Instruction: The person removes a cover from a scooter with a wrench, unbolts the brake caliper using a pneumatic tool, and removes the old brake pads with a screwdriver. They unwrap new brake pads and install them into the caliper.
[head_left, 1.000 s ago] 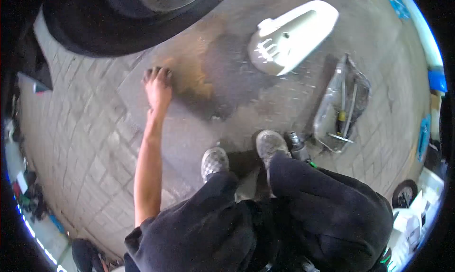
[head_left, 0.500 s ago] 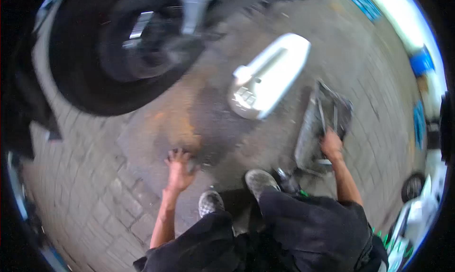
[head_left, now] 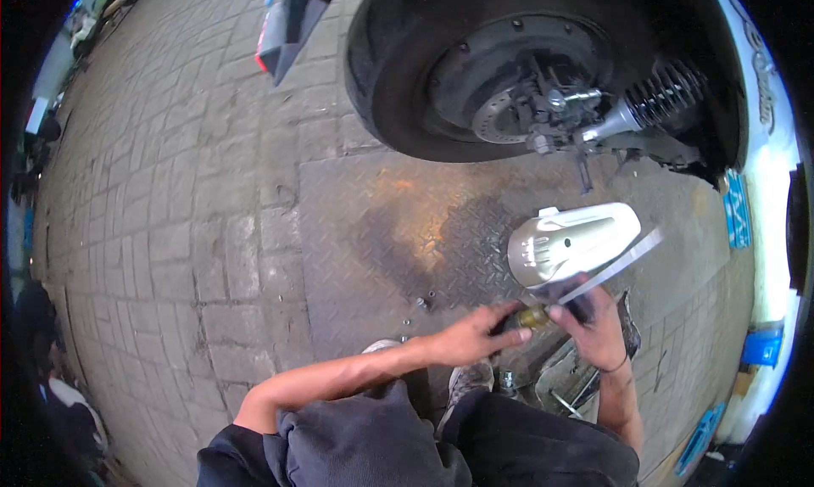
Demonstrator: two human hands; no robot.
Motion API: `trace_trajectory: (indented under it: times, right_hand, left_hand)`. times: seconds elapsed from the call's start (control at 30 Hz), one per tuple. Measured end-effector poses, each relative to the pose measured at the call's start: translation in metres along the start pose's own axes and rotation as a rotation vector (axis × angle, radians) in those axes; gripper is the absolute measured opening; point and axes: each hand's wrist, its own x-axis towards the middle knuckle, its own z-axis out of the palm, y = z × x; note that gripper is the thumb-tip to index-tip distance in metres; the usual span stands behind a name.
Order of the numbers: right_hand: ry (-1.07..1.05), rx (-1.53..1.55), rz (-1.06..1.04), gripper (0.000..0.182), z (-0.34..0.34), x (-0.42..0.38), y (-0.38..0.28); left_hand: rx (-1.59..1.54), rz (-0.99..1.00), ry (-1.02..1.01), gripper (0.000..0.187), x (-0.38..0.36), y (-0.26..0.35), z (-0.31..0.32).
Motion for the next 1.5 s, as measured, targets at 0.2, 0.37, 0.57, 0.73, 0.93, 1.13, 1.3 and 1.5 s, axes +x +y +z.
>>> trace_trajectory:
  times: [0.2, 0.37, 0.57, 0.73, 0.93, 1.13, 1.3, 1.5]
  right_hand:
    - [0.197, -0.029, -0.238, 0.043, -0.036, 0.064, -0.085]
    - [0.312, -0.217, -0.372, 0.032, -0.059, 0.082, -0.11]
    - [0.309, -0.294, -0.453, 0.03, -0.058, 0.094, -0.115]
    - [0.294, -0.329, -0.437, 0.029, -0.065, 0.092, -0.114]
    - [0.269, -0.397, -0.482, 0.029, -0.087, 0.103, -0.122]
    - [0.363, -0.869, -0.658, 0.049, -0.099, 0.138, -0.146]
    - [0.304, -0.994, -0.663, 0.079, -0.073, 0.163, -0.129]
    - [0.464, -0.994, -0.612, 0.086, -0.036, 0.167, -0.118]
  left_hand:
    - [0.387, 0.139, 0.57, 0.045, -0.066, 0.047, -0.114]
    - [0.871, 0.163, 0.792, 0.047, -0.096, 0.071, -0.194]
    - [0.872, 0.242, 0.71, 0.049, -0.067, 0.1, -0.234]
    - [0.599, 0.013, 0.592, 0.048, -0.061, 0.119, -0.264]
    - [0.642, -0.102, 0.513, 0.054, -0.04, 0.138, -0.299]
    - [0.744, -0.136, 0.575, 0.066, -0.016, 0.149, -0.287]
    - [0.777, -0.206, 0.578, 0.062, -0.02, 0.138, -0.276]
    - [0.752, -0.155, 0.736, 0.066, -0.032, 0.133, -0.23]
